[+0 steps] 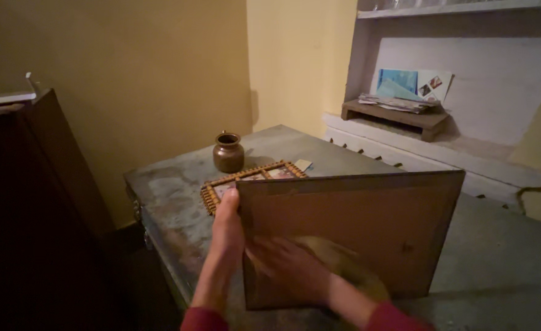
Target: The person wipes a recessed wall shelf with a cloth, then cleans a framed portrait and a bamboo photo frame on a countertop. The person places the portrait back on the shelf and continues wiping the bamboo frame.
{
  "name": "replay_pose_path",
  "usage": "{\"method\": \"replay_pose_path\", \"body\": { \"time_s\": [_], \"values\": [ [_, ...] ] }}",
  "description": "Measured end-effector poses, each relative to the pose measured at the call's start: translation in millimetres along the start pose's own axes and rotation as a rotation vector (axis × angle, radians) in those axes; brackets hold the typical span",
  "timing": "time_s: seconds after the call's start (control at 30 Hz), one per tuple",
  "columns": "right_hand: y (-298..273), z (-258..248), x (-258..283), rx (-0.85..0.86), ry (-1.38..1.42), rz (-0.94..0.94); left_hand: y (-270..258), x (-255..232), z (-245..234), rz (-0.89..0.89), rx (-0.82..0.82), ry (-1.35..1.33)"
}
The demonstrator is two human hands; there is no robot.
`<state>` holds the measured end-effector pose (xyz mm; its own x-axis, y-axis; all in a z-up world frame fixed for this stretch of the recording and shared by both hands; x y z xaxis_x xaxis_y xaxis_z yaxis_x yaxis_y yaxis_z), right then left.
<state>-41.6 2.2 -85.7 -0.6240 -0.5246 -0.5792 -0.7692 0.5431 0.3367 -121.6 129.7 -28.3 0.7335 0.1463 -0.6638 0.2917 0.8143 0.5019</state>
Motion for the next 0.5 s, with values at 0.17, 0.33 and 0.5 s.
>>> {"method": "replay_pose_path", "body": {
  "time_s": [0.17,0.33,0.5],
  "values": [
    [-58.7,24.6,-8.0,0.225,0.135,-0.196,-2.2,-3.5,-0.1,0.125,0.005,0.223],
    [-88.4,-7.5,-63.0,-0.019,0.09,0.13,0.9,1.4,-10.2,0.111,-0.02,0.215],
    [-126.1,-43.6,-120.4,-0.502,0.221,0.89,0.2,3.9,-9.2,0.102,-0.002,0.172]
  ]
}}
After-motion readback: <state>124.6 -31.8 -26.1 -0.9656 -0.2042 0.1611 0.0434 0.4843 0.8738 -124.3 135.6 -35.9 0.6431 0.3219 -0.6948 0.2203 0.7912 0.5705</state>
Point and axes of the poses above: each hand's wrist, its own y-axis towards the middle knuckle, its own z-axis out of the palm, x = y × z, the point moved 8 cm from there along y, towards the middle knuckle, and after that the axes turned 7 degrees about x, right-handed, at the moved point
